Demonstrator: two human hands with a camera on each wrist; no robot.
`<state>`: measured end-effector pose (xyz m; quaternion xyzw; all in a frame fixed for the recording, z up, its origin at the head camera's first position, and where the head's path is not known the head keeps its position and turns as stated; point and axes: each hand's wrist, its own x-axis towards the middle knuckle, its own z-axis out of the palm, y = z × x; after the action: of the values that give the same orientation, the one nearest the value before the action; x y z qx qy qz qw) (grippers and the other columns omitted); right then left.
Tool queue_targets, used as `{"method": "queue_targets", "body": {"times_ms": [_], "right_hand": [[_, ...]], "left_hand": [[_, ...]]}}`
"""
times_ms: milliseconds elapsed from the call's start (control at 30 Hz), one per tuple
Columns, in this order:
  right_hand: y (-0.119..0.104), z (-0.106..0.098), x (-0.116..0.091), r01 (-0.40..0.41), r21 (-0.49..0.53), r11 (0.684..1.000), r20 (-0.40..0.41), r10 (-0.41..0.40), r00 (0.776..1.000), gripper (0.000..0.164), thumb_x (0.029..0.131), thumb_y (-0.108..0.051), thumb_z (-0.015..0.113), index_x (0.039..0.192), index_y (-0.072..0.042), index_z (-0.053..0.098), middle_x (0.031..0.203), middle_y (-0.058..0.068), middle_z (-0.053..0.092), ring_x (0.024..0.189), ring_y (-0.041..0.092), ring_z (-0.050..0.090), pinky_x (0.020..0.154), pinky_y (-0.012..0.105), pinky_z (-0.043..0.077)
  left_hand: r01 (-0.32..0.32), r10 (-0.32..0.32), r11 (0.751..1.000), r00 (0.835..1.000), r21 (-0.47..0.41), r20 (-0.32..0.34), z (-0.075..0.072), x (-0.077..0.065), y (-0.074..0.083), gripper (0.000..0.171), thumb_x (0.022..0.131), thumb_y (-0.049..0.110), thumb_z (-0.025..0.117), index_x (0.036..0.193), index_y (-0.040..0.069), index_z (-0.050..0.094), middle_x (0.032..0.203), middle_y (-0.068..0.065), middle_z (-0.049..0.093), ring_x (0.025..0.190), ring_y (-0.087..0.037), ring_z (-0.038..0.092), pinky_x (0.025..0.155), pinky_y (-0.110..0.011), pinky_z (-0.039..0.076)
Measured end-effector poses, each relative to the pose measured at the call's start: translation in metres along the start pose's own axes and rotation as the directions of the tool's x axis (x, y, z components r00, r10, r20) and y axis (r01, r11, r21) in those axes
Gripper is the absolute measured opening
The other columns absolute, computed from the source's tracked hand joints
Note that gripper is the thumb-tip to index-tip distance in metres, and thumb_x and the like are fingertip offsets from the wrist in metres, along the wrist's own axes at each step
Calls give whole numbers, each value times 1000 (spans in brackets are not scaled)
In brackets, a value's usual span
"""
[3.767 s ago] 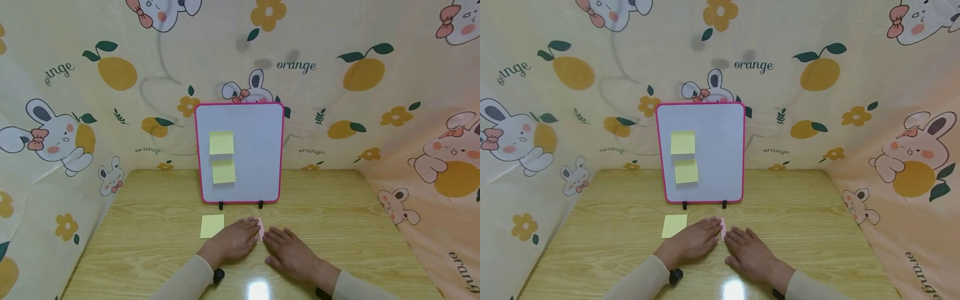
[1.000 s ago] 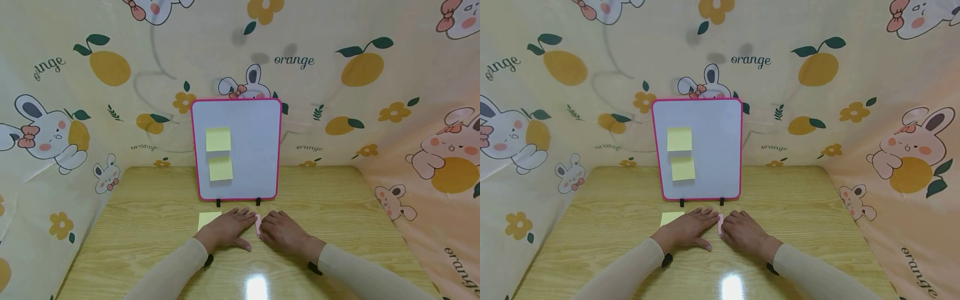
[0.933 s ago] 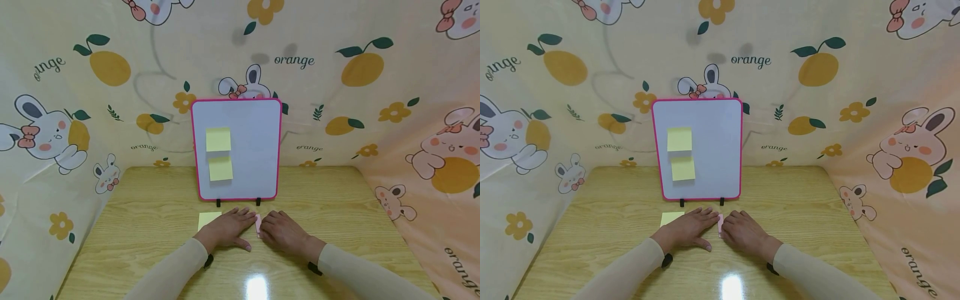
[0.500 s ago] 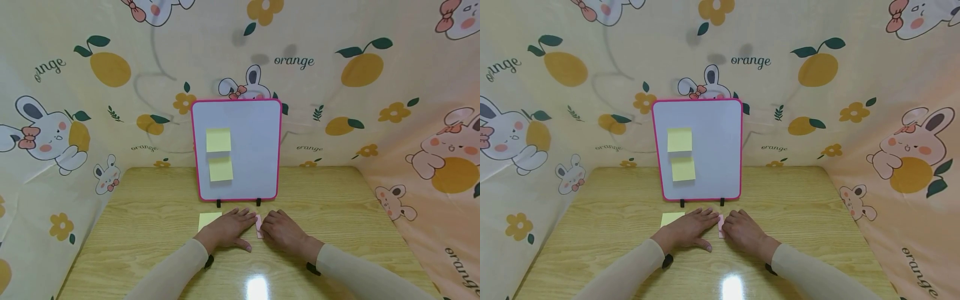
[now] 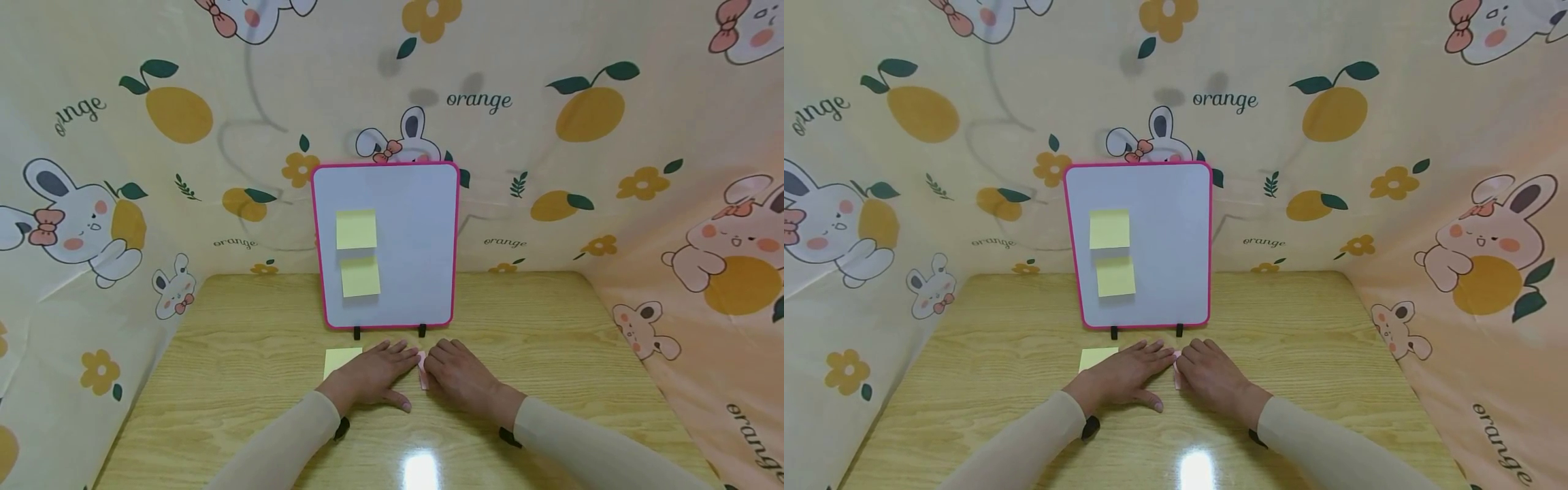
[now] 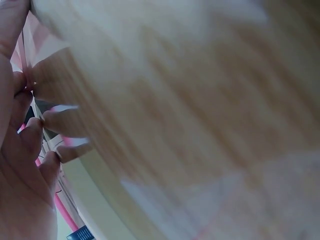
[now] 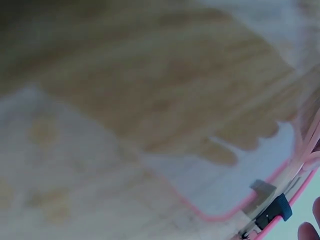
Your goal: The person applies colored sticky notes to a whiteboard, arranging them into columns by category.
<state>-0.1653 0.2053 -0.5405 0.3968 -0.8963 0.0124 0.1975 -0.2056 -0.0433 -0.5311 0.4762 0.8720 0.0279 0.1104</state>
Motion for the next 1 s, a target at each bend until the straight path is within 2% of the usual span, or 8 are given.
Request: {"method": "queue_targets", "body": {"times_ms": [167, 400, 733, 1000], "right_hand": [[3, 0, 2, 24, -9, 1000, 7, -23, 1000, 9, 98, -21, 72, 99, -16, 65, 95, -5, 63, 93, 16, 56, 80, 33, 50], [5, -2, 3, -13, -10, 1000, 30, 14, 999, 12, 97, -12, 75, 106, -13, 67, 102, -2, 65, 97, 18, 56, 81, 33, 50], [7, -1, 4, -23, -19, 1000, 16, 23, 1000, 12, 97, -16, 75, 105, -13, 66, 98, -2, 64, 93, 18, 56, 79, 32, 49], [4, -1, 5, -36, -17, 999, 60, 37, 997, 8, 100, -17, 72, 105, -14, 67, 99, -3, 64, 95, 17, 54, 81, 32, 48]], "left_hand": [[5, -5, 1000, 1000, -8, -1, -1, -1, 1, 98, 94, 75, 55, 169, 19, 28, 175, 3, 26, 164, -22, 19, 135, -43, 17], [-2, 2, 1000, 1000, 2, -3, -2, -1, 1, 97, 94, 74, 56, 168, 18, 29, 175, 2, 27, 164, -23, 20, 135, -44, 18], [5, -5, 1000, 1000, 5, 6, 0, 0, 1, 98, 94, 75, 54, 169, 19, 27, 175, 2, 26, 164, -23, 18, 135, -44, 18], [0, 0, 1000, 1000, -22, -16, 2, -3, 1, 100, 95, 75, 54, 170, 16, 24, 176, 0, 25, 164, -23, 18, 135, -45, 18]]}}
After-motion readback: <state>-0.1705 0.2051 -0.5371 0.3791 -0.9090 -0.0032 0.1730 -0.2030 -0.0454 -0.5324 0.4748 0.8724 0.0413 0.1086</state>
